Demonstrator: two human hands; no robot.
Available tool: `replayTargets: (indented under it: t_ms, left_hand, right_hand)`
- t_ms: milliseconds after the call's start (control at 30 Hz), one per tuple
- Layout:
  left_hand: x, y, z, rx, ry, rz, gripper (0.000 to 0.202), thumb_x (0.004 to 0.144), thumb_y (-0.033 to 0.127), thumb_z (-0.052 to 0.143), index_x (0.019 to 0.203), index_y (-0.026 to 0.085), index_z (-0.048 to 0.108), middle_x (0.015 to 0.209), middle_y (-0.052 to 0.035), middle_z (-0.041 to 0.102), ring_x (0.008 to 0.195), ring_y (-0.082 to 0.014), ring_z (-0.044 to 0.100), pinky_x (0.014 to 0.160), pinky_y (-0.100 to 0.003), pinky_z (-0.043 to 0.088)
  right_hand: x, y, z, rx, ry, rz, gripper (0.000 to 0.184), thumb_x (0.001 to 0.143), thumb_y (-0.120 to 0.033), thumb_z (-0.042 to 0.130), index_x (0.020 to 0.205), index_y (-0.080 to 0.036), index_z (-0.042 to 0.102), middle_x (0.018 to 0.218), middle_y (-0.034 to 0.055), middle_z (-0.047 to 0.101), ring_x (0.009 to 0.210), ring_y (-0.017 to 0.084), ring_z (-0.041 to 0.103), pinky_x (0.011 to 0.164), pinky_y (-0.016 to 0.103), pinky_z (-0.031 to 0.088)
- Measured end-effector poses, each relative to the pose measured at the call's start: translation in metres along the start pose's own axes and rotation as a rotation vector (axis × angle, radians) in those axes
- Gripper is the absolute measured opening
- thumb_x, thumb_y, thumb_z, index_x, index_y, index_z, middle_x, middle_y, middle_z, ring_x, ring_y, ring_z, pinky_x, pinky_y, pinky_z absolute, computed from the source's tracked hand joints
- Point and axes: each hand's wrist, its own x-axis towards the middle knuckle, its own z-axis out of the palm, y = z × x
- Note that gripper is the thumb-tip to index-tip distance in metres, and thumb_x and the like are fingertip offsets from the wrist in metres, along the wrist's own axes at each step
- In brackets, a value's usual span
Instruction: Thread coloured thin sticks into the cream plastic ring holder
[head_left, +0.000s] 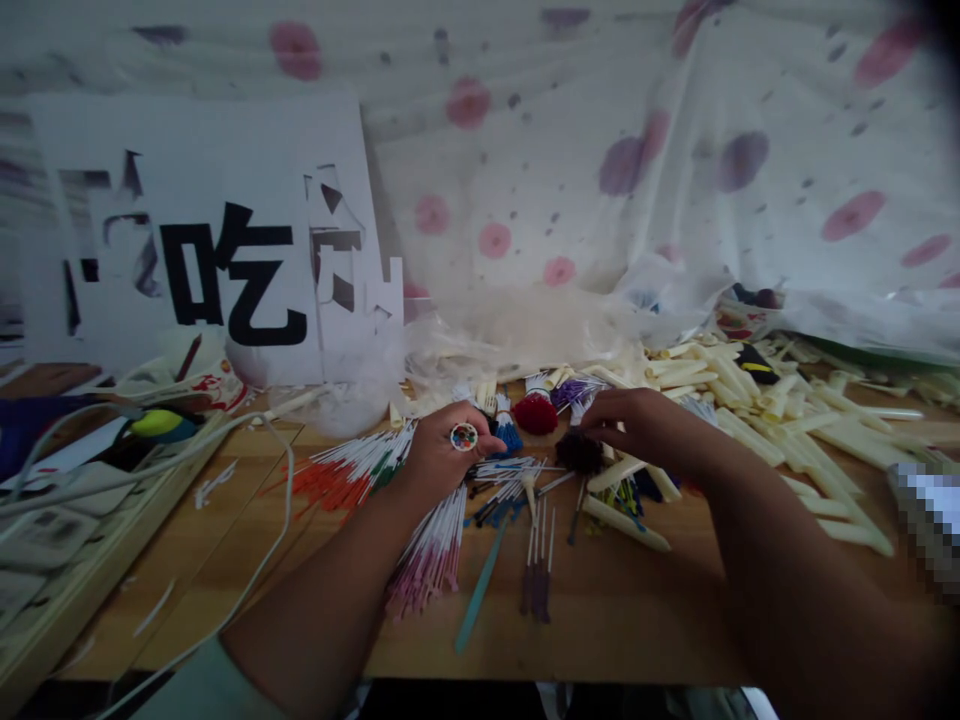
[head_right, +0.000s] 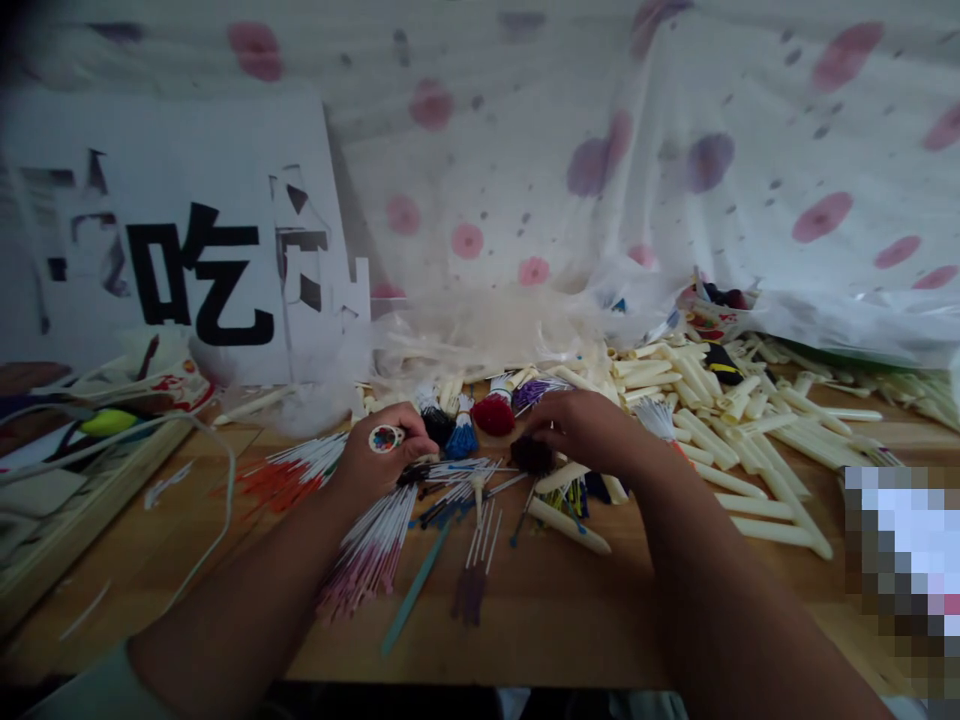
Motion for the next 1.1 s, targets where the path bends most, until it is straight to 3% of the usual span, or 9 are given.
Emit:
replayTargets:
  t_ms: [100,167,367,467,600,900,1100]
  left_hand:
    - [0.0,0.002,0.0,-0.005,0.014,0.007,0.034,0.067,0.043,0.072,0.058,0.016,0.054,0.056,0.0033,0.051,0.054,-0.0098,0.045,0.054,-0.022,0.036]
    - [0.001,0.002,0.001,0.004,0.024,0.011,0.034,0.067,0.042,0.073,0.059,0.016,0.053,0.057,0.0036,0.05,0.054,-0.0097,0.045,0.054,-0.022,0.036]
    - [0.0,0.004,0.001,0.036,0.014,0.018,0.032,0.067,0.041,0.072,0.059,0.016,0.054,0.058,0.0029,0.052,0.056,-0.0104,0.047,0.056,-0.023,0.038]
    - [-0.001,0.006,0.001,0.048,0.007,0.032,0.03,0.069,0.04,0.071,0.06,0.016,0.055,0.059,0.002,0.054,0.057,-0.011,0.049,0.058,-0.023,0.04]
    - [-0.001,0.009,0.001,0.039,0.002,0.054,0.029,0.069,0.039,0.071,0.06,0.016,0.056,0.06,0.001,0.056,0.058,-0.0114,0.051,0.058,-0.023,0.04]
    - [-0.003,0.008,0.001,0.072,0.002,0.088,0.021,0.07,0.028,0.072,0.062,0.016,0.056,0.062,0.0022,0.056,0.06,-0.0107,0.052,0.06,-0.022,0.04]
    - [-0.002,0.008,0.0,0.149,0.013,0.069,0.016,0.072,0.023,0.066,0.064,0.016,0.054,0.062,0.0035,0.055,0.058,-0.0092,0.049,0.057,-0.021,0.038]
  right_hand:
    - [0.0,0.003,0.003,0.004,-0.011,0.0,0.02,0.083,-0.021,0.048,0.089,-0.023,0.068,0.087,0.0025,0.067,0.078,0.014,0.059,0.073,0.027,0.044]
    - [-0.003,0.005,0.0,0.023,0.061,0.035,0.019,0.083,-0.024,0.049,0.088,-0.023,0.068,0.085,0.0021,0.068,0.076,0.014,0.06,0.072,0.028,0.045]
    - [-0.037,0.027,-0.019,0.1,0.631,0.37,0.016,0.076,-0.038,0.059,0.081,-0.024,0.068,0.08,0.0033,0.069,0.07,0.019,0.061,0.069,0.034,0.049]
    - [-0.057,0.031,-0.016,0.198,0.784,0.505,0.015,0.074,-0.039,0.063,0.082,-0.027,0.068,0.081,0.0027,0.069,0.074,0.02,0.062,0.072,0.036,0.05]
    - [-0.071,0.033,-0.001,0.295,0.842,0.59,0.022,0.07,-0.042,0.067,0.083,-0.025,0.069,0.081,0.0027,0.069,0.074,0.02,0.062,0.074,0.038,0.05]
    - [-0.072,0.031,0.016,0.256,0.838,0.547,0.022,0.073,-0.042,0.064,0.086,-0.025,0.069,0.085,0.0024,0.069,0.078,0.02,0.063,0.075,0.036,0.05]
    - [-0.076,0.046,0.017,0.204,0.979,0.756,0.025,0.072,-0.04,0.063,0.086,-0.02,0.069,0.079,0.0044,0.069,0.072,0.02,0.064,0.072,0.034,0.05]
